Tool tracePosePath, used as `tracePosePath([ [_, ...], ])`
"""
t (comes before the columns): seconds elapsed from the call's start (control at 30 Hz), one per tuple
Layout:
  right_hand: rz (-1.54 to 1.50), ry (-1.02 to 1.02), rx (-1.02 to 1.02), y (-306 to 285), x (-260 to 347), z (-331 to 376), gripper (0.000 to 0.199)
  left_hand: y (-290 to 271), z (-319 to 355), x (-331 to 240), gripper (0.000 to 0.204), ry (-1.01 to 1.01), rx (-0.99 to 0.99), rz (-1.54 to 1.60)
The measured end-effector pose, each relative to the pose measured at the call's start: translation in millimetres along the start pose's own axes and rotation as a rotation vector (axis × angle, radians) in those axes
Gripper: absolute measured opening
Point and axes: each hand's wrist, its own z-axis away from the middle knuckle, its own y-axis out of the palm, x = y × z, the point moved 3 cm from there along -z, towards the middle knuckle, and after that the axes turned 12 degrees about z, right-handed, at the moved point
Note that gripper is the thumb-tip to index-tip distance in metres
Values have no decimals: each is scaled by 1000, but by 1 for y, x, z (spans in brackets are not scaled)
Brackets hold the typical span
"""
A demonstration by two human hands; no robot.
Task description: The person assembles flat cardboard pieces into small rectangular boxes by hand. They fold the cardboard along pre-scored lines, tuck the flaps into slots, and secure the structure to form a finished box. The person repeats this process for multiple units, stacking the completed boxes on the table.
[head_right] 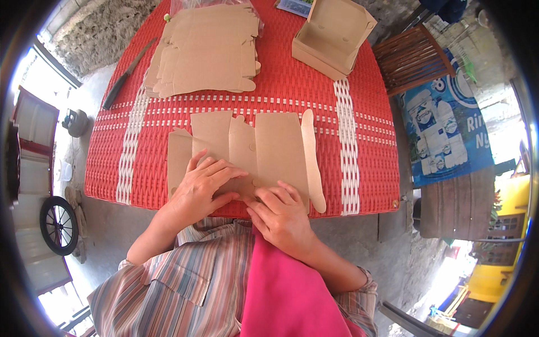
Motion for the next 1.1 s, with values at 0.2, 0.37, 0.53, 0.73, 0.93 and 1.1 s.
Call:
tracePosePath([
  [0.2,71,-10,-2,-8,-8,7,28,-1,2,-1,44,0,5,-25],
  [0.37,197,-49,62,-23,-16,19,44,1,1,-4,44,25,-24,-48],
  [0.53,155,72,83,-47,-28,24,65,-4,9,4,45,63,56,-141],
  [0.73,245,-67,139,-30,-14,36,55,-33,19,3,45,39,181,-171],
  [0.93,83,-82,53,-28,-11,23,40,-13,18,-49,41,266,107,-315],
  [1.1,-1,-95,-27,-30,-16,21,23,17,16,-35,28,315,29,-146],
])
